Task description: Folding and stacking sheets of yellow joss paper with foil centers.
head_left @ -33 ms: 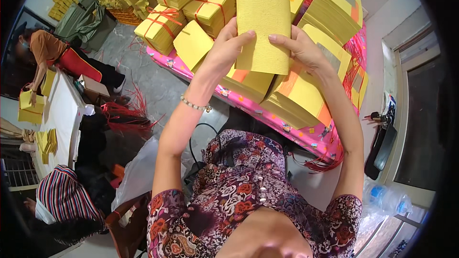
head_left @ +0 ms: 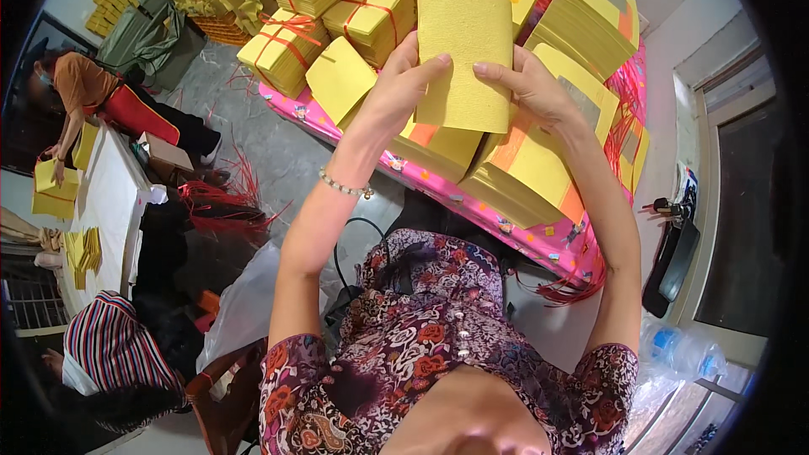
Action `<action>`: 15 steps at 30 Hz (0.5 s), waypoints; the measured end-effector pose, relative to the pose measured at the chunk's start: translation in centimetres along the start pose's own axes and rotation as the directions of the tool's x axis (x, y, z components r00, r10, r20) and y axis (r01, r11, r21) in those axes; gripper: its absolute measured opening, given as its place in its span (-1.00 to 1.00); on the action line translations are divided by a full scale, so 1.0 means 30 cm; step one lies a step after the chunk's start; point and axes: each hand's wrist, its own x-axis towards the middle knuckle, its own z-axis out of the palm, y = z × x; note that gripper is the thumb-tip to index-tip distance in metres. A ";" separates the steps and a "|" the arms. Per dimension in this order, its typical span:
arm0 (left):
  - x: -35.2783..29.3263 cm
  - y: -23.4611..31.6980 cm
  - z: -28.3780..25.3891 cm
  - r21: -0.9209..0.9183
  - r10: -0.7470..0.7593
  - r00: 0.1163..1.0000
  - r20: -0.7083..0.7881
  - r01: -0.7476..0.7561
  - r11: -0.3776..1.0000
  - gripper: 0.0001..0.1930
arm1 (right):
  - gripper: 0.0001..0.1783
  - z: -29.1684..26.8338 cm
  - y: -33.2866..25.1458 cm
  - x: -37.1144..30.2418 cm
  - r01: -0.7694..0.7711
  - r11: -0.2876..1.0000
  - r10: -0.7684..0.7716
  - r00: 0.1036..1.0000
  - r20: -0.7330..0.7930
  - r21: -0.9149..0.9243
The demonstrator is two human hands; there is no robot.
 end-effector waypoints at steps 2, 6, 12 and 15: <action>-0.005 0.008 0.020 0.039 0.005 1.000 -0.004 -0.005 0.999 -0.54 | -0.48 -0.012 0.013 -0.001 0.056 0.997 -0.056 0.998 0.012 -0.043; -0.013 -0.011 0.009 0.025 0.057 0.998 0.009 -0.057 0.998 -0.52 | -0.49 0.001 0.009 -0.007 0.067 0.993 -0.068 0.998 0.001 -0.100; -0.024 -0.015 0.030 0.114 0.195 0.977 -0.084 -0.185 0.976 -0.56 | -0.42 0.028 0.011 -0.016 0.147 0.984 -0.152 0.988 -0.040 -0.105; -0.030 -0.031 0.040 0.161 0.303 0.950 -0.071 -0.289 0.944 -0.58 | -0.30 0.043 -0.010 -0.031 0.116 0.990 -0.117 0.993 -0.013 -0.085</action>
